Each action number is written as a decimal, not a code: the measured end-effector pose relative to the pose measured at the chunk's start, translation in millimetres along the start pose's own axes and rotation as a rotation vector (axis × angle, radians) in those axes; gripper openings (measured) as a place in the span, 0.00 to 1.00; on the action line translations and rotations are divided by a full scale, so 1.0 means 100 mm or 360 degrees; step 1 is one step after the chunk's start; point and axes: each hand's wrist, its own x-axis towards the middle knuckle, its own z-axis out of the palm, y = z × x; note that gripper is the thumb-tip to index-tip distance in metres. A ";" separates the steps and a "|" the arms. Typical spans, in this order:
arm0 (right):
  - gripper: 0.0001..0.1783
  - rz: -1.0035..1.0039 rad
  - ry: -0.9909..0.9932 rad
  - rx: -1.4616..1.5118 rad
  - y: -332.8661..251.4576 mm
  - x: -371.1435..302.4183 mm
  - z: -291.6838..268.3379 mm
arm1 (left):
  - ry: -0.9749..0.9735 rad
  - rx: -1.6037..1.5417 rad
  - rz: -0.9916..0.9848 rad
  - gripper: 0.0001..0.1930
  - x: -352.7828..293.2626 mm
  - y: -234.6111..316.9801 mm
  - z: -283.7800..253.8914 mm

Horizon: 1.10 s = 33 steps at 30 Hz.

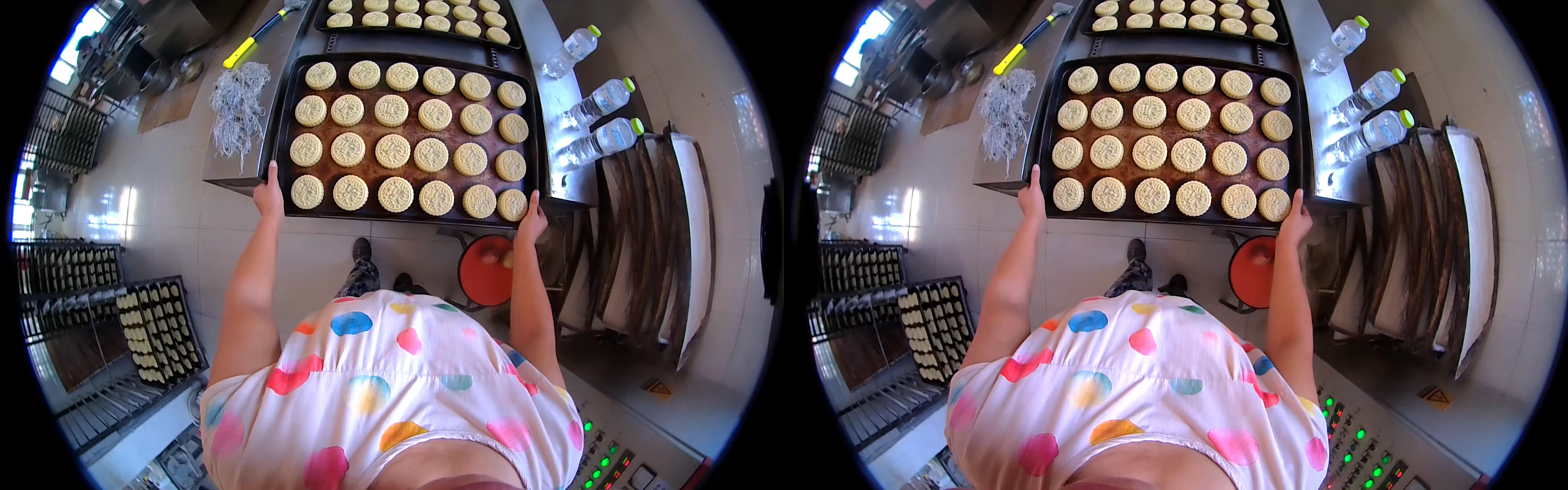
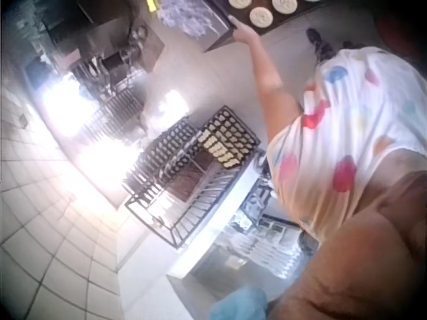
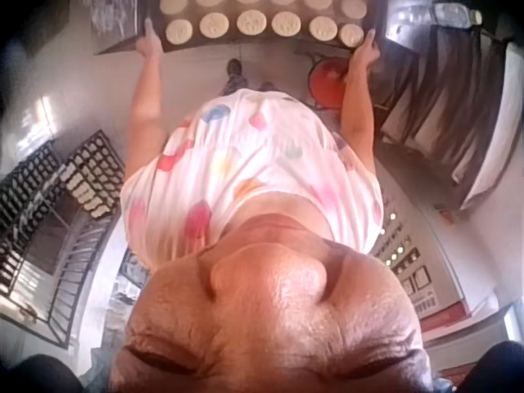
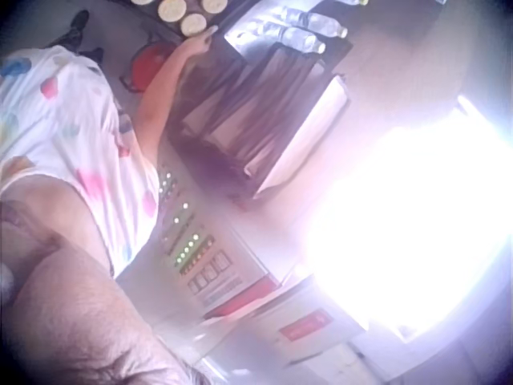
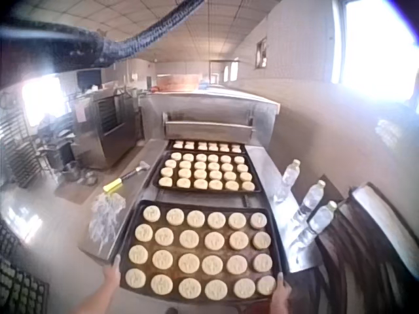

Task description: The person organizes trays of moon cakes, carries them to a rack, and uses their fingers to touch or adjust individual moon cakes on the trays.

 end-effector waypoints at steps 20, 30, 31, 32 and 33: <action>0.18 0.0689 -0.0667 0.0993 -0.31 -0.57 -0.15 | -0.1692 -0.1561 -0.0583 0.19 -0.49 0.30 -0.44; 0.14 0.0556 -0.0574 0.0965 -0.37 -0.16 0.32 | -0.1870 -0.1561 -0.0646 0.20 -0.14 0.68 -0.14; 0.14 0.0551 -0.0572 0.0951 -0.38 -0.12 0.32 | -0.1888 -0.1548 -0.0652 0.19 -0.12 0.69 -0.11; 0.14 0.0556 -0.0579 0.0937 -0.40 -0.11 0.36 | -0.1892 -0.1532 -0.0660 0.19 -0.09 0.69 -0.10; 0.13 0.0561 -0.0571 0.0938 -0.41 -0.10 0.39 | -0.1872 -0.1525 -0.0658 0.19 -0.08 0.69 -0.09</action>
